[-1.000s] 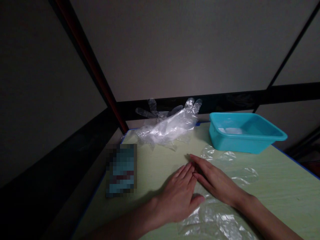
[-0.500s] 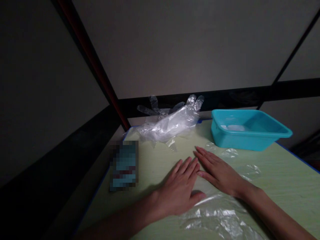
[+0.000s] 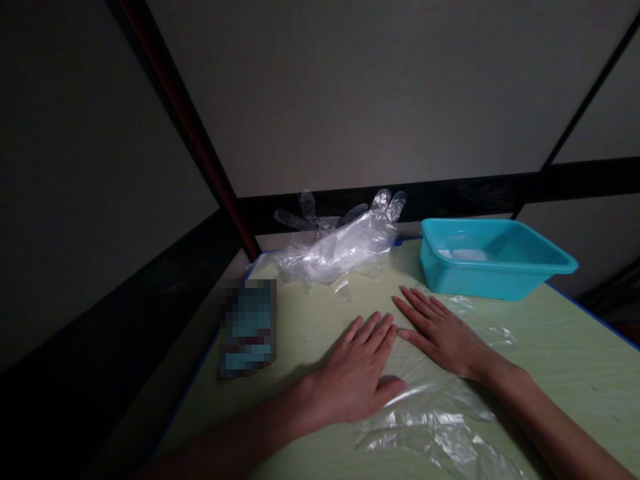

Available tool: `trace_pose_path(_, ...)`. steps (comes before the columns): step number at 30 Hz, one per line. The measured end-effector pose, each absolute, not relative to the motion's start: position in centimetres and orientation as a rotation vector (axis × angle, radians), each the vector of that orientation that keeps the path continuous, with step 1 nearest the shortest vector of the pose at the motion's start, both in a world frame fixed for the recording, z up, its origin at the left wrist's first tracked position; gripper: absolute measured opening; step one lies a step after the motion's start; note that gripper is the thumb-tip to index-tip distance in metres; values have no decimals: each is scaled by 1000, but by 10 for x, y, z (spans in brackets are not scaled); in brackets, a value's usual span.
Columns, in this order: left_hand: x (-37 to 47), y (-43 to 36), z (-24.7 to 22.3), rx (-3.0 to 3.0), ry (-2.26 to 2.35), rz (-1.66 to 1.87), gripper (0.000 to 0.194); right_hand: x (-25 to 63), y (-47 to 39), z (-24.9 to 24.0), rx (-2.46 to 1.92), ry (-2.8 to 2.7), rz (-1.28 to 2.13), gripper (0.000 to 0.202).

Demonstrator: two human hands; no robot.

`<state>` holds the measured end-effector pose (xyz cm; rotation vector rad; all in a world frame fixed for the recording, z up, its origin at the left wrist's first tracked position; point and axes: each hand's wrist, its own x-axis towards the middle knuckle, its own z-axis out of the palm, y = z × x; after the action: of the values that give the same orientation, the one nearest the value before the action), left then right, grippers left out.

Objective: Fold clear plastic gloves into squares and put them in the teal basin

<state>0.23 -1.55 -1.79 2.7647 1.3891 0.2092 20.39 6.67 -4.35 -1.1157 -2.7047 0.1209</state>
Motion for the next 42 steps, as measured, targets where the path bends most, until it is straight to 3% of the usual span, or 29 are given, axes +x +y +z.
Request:
trace_pose_path(14, 3, -15, -21, 2742, 1443, 203, 72, 204, 67, -47, -1176, -2660, 48, 63)
trace_pose_path(24, 1, -14, -17, 2755, 1356, 239, 64, 204, 66, -39, -1130, -2652, 23, 61)
trace_pose_path(32, -3, -11, -19, 2746, 1248, 282, 62, 206, 67, -24, -1321, -2551, 55, 45)
trace_pose_path(42, -6, -8, -17, 2799, 1121, 270, 61, 216, 74, -31, -1512, -2378, -160, 31)
